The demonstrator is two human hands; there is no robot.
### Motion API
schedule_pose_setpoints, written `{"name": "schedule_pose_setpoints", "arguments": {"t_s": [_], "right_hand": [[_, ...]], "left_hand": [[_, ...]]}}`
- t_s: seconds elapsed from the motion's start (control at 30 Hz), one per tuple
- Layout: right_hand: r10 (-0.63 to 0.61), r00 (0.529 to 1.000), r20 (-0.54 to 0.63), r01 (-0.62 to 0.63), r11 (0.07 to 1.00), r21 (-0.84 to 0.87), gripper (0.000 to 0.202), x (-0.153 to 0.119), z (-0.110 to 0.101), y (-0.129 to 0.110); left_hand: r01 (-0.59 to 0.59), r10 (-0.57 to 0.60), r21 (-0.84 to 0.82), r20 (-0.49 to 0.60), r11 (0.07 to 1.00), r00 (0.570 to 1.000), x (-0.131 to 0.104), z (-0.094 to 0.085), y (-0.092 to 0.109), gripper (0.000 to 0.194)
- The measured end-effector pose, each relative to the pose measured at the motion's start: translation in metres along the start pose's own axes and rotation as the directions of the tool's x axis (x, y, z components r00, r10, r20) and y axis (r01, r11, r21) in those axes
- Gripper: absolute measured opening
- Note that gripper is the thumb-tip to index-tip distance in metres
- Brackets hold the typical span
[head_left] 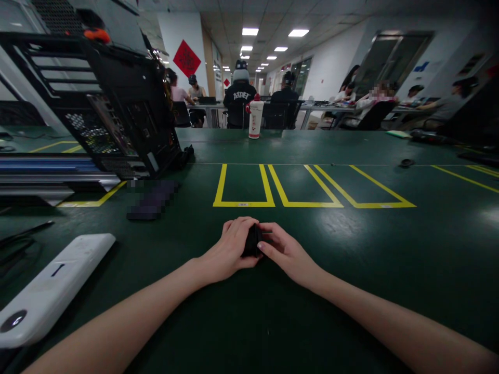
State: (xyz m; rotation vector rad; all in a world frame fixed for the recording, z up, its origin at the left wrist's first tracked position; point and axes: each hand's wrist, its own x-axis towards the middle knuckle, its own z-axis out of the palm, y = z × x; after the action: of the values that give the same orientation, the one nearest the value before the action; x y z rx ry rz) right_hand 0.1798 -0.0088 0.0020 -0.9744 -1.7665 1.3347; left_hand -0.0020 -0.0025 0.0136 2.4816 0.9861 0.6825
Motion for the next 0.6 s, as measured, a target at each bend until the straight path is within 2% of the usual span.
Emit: {"name": "schedule_pose_setpoints", "arguments": {"t_s": [0.17, 0.27, 0.43, 0.6], "right_hand": [[-0.063, 0.998, 0.002, 0.063, 0.998, 0.029, 0.023, -0.0008, 0.0006, -0.0008], [-0.033, 0.999, -0.015, 0.033, 0.999, 0.043, 0.021, 0.0003, 0.0011, -0.0003], [0.002, 1.000, -0.016, -0.001, 0.999, 0.033, 0.031, 0.0009, 0.0005, 0.0019], [-0.070, 0.997, 0.021, 0.068, 0.992, 0.103, 0.026, -0.0005, -0.0001, 0.0041]], "left_hand": [[-0.003, 0.002, 0.023, 0.013, 1.000, 1.000, -0.0010, 0.0000, 0.0002, 0.056], [-0.007, 0.007, 0.032, 0.005, 0.999, 1.000, -0.0002, -0.0007, 0.0018, 0.054], [-0.007, 0.007, 0.030, 0.007, 1.000, 1.000, 0.0009, -0.0006, 0.0021, 0.052], [-0.006, 0.005, 0.022, 0.023, 1.000, 1.000, -0.0003, -0.0009, 0.0001, 0.056]]}}
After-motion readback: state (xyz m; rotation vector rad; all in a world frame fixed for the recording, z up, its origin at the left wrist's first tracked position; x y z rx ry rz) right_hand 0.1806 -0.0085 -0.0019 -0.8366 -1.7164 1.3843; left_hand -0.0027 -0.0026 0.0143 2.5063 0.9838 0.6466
